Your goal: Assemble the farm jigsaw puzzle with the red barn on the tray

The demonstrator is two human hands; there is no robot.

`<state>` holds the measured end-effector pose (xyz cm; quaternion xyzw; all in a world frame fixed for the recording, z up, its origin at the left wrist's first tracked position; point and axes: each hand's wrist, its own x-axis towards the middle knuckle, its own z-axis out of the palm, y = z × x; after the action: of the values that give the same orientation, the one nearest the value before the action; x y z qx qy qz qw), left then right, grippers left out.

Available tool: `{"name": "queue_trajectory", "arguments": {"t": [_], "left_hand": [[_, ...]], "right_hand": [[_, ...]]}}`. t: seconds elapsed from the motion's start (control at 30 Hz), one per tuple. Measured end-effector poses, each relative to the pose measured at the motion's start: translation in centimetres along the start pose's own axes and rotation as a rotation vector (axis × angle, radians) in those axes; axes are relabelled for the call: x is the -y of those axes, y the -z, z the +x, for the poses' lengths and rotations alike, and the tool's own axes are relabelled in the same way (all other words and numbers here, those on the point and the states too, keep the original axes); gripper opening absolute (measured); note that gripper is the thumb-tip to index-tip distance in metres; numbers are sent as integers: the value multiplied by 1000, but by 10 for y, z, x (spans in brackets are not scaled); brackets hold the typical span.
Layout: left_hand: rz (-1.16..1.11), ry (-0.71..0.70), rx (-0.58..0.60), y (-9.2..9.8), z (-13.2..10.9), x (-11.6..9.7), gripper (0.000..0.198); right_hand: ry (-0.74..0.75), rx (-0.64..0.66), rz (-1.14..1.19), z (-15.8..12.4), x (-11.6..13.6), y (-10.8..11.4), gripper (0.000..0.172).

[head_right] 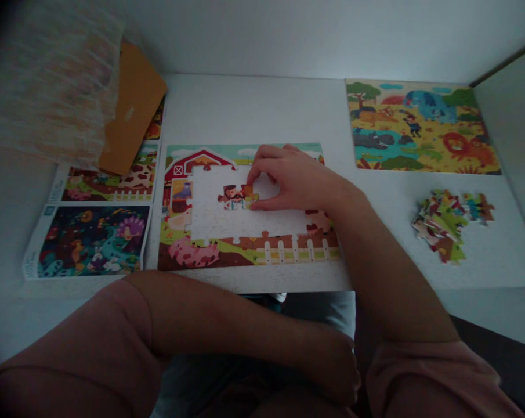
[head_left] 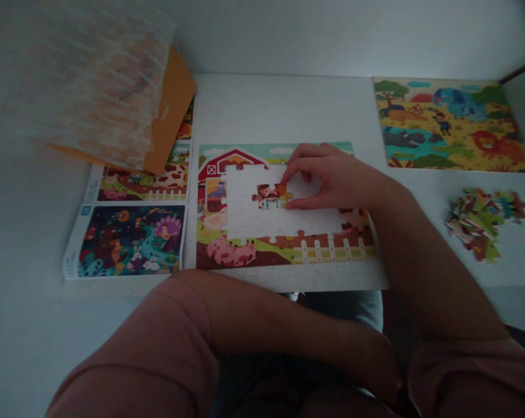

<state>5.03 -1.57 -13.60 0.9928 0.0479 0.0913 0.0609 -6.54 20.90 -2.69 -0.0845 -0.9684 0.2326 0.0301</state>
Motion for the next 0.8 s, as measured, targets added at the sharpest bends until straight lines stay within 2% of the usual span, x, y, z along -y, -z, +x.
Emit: {"name": "queue_trajectory", "arguments": {"t": [0.4, 0.6, 0.8], "left_hand": [[-195, 14, 60, 10, -3, 6, 17], [-149, 63, 50, 13, -5, 4, 14], [-108, 28, 66, 6, 1, 3, 16]], "right_hand": [[-8, 12, -4, 0, 2, 0, 34], [0, 16, -17, 0, 2, -1, 35], [13, 33, -54, 0, 1, -3, 36]]}}
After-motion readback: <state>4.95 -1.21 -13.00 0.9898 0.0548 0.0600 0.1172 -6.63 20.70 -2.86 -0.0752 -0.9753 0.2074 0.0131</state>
